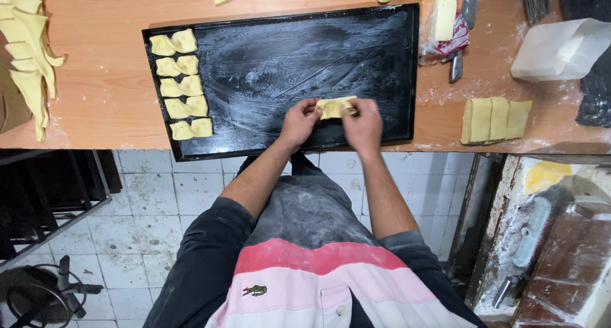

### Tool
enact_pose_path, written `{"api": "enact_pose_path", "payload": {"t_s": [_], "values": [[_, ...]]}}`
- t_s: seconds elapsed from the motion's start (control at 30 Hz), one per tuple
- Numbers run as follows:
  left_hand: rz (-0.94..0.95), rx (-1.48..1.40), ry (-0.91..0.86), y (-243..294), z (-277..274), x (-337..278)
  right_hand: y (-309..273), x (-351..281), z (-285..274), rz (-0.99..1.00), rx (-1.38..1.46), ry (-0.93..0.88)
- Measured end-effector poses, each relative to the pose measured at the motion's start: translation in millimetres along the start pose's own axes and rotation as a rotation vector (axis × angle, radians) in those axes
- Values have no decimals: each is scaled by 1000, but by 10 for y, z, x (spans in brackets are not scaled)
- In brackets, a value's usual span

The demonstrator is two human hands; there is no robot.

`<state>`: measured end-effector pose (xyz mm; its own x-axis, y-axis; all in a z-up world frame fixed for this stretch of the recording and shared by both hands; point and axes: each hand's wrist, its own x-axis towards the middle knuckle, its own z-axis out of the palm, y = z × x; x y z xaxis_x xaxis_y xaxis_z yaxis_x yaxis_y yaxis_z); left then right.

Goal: Preparing pastries by greasing a tray and folding dough pieces into shapes on it.

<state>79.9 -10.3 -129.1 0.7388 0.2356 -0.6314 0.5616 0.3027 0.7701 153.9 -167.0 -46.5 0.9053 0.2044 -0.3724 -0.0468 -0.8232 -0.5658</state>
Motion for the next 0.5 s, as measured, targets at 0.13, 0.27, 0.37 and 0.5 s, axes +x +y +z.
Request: {"api": "enact_pose_path", "payload": {"t_s": [0.13,0.27,0.37,0.5], "values": [[59,-33,56,-89,-65,59,806,188,-50,278,992,73],[347,415,222,302,-128,-327,759,-28,-448,464,1463,255],[572,580,93,840,-126,-834,361,-280,-499,386,1376,283],[1066,650,-7,912,-308,-1184,-4,-459,-52,120,1367,-231]]}}
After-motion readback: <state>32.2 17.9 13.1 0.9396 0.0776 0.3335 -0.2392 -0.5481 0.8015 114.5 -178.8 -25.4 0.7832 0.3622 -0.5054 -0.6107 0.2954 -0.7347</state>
